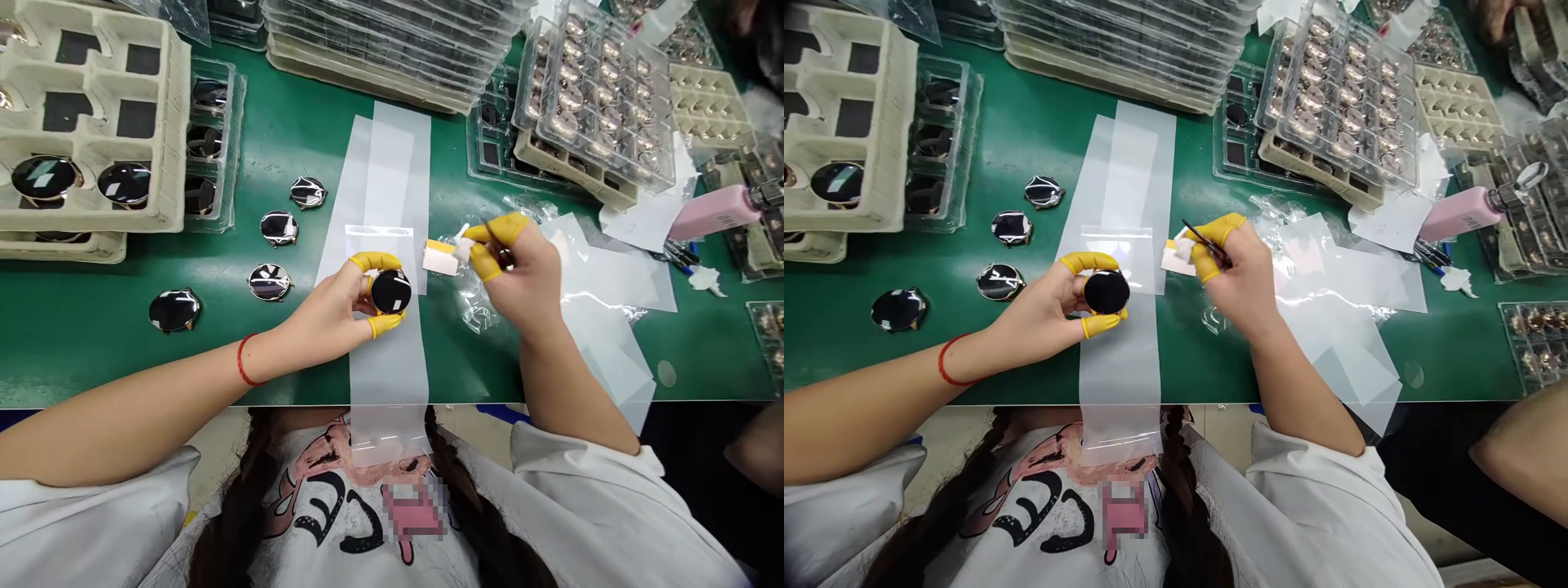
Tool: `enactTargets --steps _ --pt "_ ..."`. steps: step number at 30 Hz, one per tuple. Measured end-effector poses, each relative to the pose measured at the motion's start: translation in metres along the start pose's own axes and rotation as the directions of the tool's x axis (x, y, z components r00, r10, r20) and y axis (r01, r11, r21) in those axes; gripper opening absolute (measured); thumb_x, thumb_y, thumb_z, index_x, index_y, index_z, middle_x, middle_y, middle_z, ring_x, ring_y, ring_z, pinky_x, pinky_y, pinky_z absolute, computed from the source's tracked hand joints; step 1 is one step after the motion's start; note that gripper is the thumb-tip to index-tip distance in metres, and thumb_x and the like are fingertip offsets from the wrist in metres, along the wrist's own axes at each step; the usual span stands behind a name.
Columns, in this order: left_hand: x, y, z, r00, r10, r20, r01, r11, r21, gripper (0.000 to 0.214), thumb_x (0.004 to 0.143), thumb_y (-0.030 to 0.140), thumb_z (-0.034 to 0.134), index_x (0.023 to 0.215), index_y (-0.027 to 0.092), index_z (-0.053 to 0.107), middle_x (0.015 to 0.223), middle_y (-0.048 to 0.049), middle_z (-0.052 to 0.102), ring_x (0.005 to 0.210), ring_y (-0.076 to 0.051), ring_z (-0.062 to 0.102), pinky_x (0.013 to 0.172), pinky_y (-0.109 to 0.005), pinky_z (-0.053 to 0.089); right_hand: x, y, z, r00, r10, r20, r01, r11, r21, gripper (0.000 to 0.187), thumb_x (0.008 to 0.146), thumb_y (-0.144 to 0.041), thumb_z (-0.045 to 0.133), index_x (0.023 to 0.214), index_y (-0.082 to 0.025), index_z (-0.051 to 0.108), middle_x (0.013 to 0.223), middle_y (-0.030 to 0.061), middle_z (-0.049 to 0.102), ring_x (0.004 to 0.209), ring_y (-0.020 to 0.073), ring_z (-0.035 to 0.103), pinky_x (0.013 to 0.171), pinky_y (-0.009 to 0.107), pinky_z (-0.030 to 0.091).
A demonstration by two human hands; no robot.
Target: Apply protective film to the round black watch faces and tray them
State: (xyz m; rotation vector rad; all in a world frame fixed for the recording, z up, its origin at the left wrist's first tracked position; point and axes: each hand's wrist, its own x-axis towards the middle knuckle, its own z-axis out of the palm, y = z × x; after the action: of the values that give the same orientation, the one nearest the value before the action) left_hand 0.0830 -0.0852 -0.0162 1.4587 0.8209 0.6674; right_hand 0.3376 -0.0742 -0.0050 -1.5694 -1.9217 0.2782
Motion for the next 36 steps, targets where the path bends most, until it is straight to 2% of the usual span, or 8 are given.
enactTargets --steps 2,6,15,19,24,29,33,36 --pt "-0.001 -0.001 0.002 1.000 0.004 0.020 -0.005 1.000 0.016 0.049 0.083 0.023 0.071 0.125 0.021 0.047 0.097 -0.0004 0.067 0.081 -0.014 0.069 0.078 -0.029 0.056 -0.011 -0.027 0.001 0.989 -0.147 -0.030 0.149 0.986 0.077 0.021 0.089 -0.022 0.056 0.103 -0.027 0.071 0.092 0.0046 0.064 0.083 0.0180 0.061 0.073 0.035 0.051" --pt "-0.001 -0.002 0.007 0.998 -0.006 0.064 0.004 1.000 0.028 0.048 0.082 0.028 0.069 0.124 0.020 0.047 0.108 -0.0037 0.068 0.093 -0.019 0.070 0.082 -0.033 0.057 -0.025 -0.053 0.018 0.929 -0.363 0.076 0.356 0.930 0.095 0.024 0.088 -0.019 0.056 0.101 -0.032 0.071 0.095 0.0038 0.065 0.081 0.0165 0.060 0.066 0.031 0.048" --pt "0.000 -0.006 0.003 1.000 -0.026 -0.008 0.026 0.996 0.085 0.054 0.072 0.017 0.065 0.124 0.019 0.051 0.091 0.0001 0.069 0.073 -0.015 0.065 0.062 -0.026 0.049 -0.029 -0.053 0.024 0.829 -0.469 0.304 0.492 0.871 0.002 0.031 0.094 -0.026 0.045 0.103 -0.030 0.075 0.094 0.0041 0.071 0.081 0.0166 0.060 0.057 0.029 0.039" --pt "0.000 0.000 0.003 0.999 -0.045 0.019 0.046 0.997 -0.060 0.055 0.074 0.015 0.067 0.125 0.017 0.047 0.089 0.0002 0.069 0.077 -0.014 0.067 0.067 -0.024 0.052 -0.026 -0.045 0.019 0.797 -0.546 0.258 0.560 0.828 0.023 0.034 0.096 -0.025 0.043 0.097 -0.032 0.076 0.087 0.0027 0.071 0.072 0.0141 0.058 0.055 0.028 0.036" --pt "0.001 0.011 0.003 0.996 -0.078 -0.036 0.071 0.982 -0.176 0.051 0.076 0.019 0.075 0.120 0.017 0.049 0.100 -0.0022 0.067 0.083 -0.012 0.069 0.074 -0.024 0.056 -0.024 -0.031 0.016 0.834 -0.503 0.228 0.511 0.859 0.028 0.030 0.095 -0.031 0.047 0.102 -0.034 0.076 0.082 0.0029 0.069 0.066 0.0141 0.057 0.053 0.029 0.037" --pt "0.002 0.010 0.000 0.996 -0.064 -0.058 0.051 0.978 -0.201 0.051 0.076 0.018 0.078 0.119 0.019 0.051 0.103 -0.0014 0.067 0.091 -0.015 0.070 0.084 -0.028 0.059 -0.022 -0.020 0.016 0.835 -0.534 0.133 0.542 0.840 -0.025 0.027 0.091 -0.029 0.050 0.087 -0.031 0.077 0.078 0.0039 0.068 0.064 0.0145 0.056 0.051 0.029 0.038" --pt "0.002 0.011 -0.001 0.997 -0.052 -0.063 0.039 0.980 -0.196 0.050 0.076 0.018 0.077 0.119 0.020 0.052 0.107 -0.0016 0.067 0.088 -0.014 0.071 0.086 -0.028 0.060 -0.019 -0.011 0.016 0.921 -0.370 0.119 0.381 0.921 -0.083 0.023 0.089 -0.032 0.055 0.093 -0.033 0.078 0.080 0.0038 0.067 0.070 0.0157 0.059 0.055 0.030 0.044" --pt "0.001 0.013 0.000 0.997 -0.042 -0.065 0.030 0.985 -0.168 0.050 0.076 0.016 0.077 0.119 0.020 0.053 0.107 -0.0018 0.067 0.086 -0.012 0.071 0.084 -0.026 0.060 -0.016 -0.007 0.015 0.957 -0.290 -0.023 0.289 0.957 -0.029 0.022 0.090 -0.032 0.057 0.100 -0.033 0.077 0.087 0.0041 0.066 0.077 0.0175 0.062 0.064 0.033 0.051"
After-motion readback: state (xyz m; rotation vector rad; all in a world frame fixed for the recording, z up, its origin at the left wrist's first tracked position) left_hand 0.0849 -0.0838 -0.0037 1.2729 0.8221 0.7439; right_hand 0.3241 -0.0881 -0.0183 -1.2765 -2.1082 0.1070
